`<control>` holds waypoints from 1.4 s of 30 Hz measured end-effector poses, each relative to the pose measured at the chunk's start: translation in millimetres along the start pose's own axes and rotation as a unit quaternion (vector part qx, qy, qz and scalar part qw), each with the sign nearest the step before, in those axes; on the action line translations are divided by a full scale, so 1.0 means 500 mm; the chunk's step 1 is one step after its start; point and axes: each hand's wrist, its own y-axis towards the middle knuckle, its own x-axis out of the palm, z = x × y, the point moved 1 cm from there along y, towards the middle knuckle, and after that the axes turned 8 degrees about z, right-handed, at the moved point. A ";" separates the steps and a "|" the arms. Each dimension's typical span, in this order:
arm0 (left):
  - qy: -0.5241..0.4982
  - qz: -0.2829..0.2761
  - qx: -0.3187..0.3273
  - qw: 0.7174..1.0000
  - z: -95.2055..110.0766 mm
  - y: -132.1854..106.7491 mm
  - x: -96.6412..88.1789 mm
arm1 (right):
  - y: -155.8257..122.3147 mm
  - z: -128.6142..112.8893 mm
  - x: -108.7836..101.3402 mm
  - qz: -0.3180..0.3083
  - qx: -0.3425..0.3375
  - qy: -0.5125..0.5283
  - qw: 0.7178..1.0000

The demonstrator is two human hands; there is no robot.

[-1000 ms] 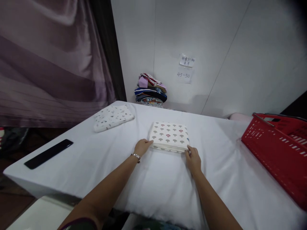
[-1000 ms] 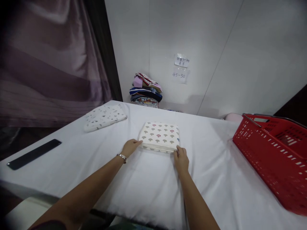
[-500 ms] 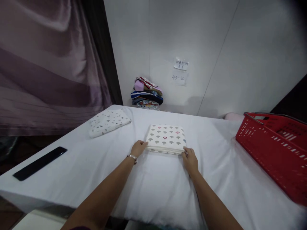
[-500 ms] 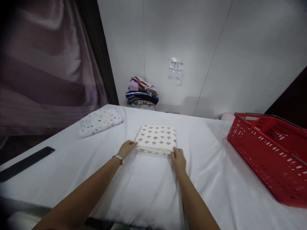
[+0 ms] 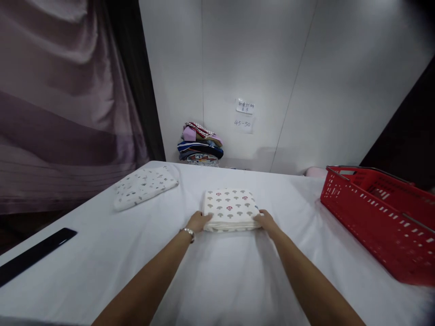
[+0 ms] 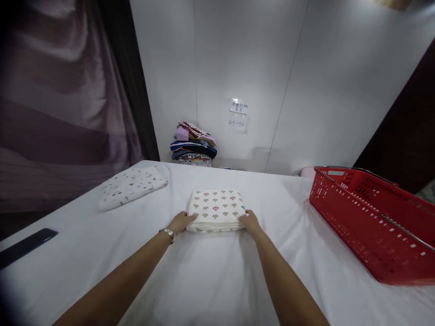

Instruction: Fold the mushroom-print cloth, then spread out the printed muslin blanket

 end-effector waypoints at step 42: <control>-0.120 0.122 0.042 0.984 -0.034 -0.068 0.052 | 0.048 0.016 0.063 -0.029 -0.270 -0.382 0.883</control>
